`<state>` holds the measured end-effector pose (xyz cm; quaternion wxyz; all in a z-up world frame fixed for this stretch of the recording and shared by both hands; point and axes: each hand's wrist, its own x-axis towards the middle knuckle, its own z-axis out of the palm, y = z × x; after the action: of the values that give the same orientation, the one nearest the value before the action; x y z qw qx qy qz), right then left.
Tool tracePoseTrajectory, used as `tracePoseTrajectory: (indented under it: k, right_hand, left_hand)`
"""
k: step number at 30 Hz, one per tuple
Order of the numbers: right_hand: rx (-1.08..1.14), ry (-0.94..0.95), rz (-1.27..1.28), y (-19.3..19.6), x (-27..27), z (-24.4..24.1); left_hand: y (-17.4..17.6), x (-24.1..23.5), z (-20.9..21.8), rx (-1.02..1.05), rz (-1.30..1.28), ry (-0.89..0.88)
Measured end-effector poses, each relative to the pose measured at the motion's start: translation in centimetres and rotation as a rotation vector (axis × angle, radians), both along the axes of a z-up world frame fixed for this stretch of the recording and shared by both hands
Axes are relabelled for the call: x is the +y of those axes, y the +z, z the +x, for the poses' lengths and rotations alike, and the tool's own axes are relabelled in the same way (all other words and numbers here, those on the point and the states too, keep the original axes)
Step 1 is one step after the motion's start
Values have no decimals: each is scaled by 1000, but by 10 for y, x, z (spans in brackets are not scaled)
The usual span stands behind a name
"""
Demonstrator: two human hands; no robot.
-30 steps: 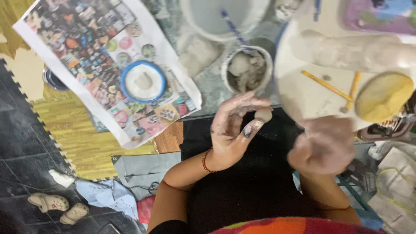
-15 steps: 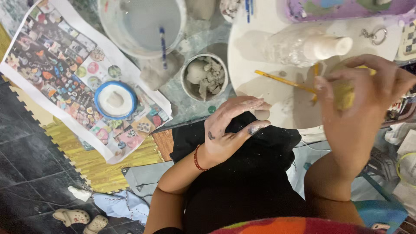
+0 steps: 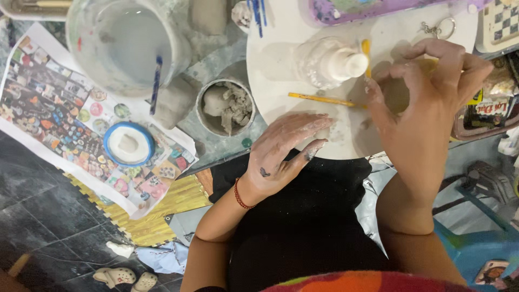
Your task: The person shapes a small piece of clay into a round form using a yellow sculpting tool and their fingers. They repeatedly smooth and refine the surface of the clay ball while seated on the floor.
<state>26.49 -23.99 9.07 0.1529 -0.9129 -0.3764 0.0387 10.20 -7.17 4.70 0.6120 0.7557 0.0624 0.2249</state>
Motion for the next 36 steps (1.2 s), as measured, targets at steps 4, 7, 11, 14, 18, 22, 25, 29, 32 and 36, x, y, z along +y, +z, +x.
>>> tracePoseTrajectory:
  k: [4, 7, 11, 14, 18, 22, 25, 29, 32, 36]
  right_hand:
    - [20, -48, 109, -4, -5, 2]
    - [170, -258, 407, -15, -8, 3]
    - [329, -251, 801, -30, -17, -9]
    - [367, -179, 972, -40, -18, -6]
    - [355, -139, 1080, -56, -23, -9]
    - [343, -155, 1161, -70, -34, -4]
    - [362, -149, 1151, -69, -43, -10]
    - [470, -45, 1133, -67, -51, 1]
    - [546, 6, 1143, -65, -52, 0]
    - [640, -29, 1167, -52, -47, -11]
  left_hand:
    - [-7, -2, 2, -32, -39, -7]
    - [-7, -2, 0, 35, -46, 6]
    - [-6, -1, 2, 45, -73, -16]
    - [-4, 6, 2, 62, -36, -64]
    - [-4, 9, 6, 48, -3, -92]
    - [-1, 18, 5, 61, 47, -142]
    - [-2, 24, 5, 42, 119, -149]
    - [-10, 25, 6, -1, 155, -124]
    - [-11, 24, 6, 8, 185, -84]
    - [-5, 23, 6, 78, 195, -19]
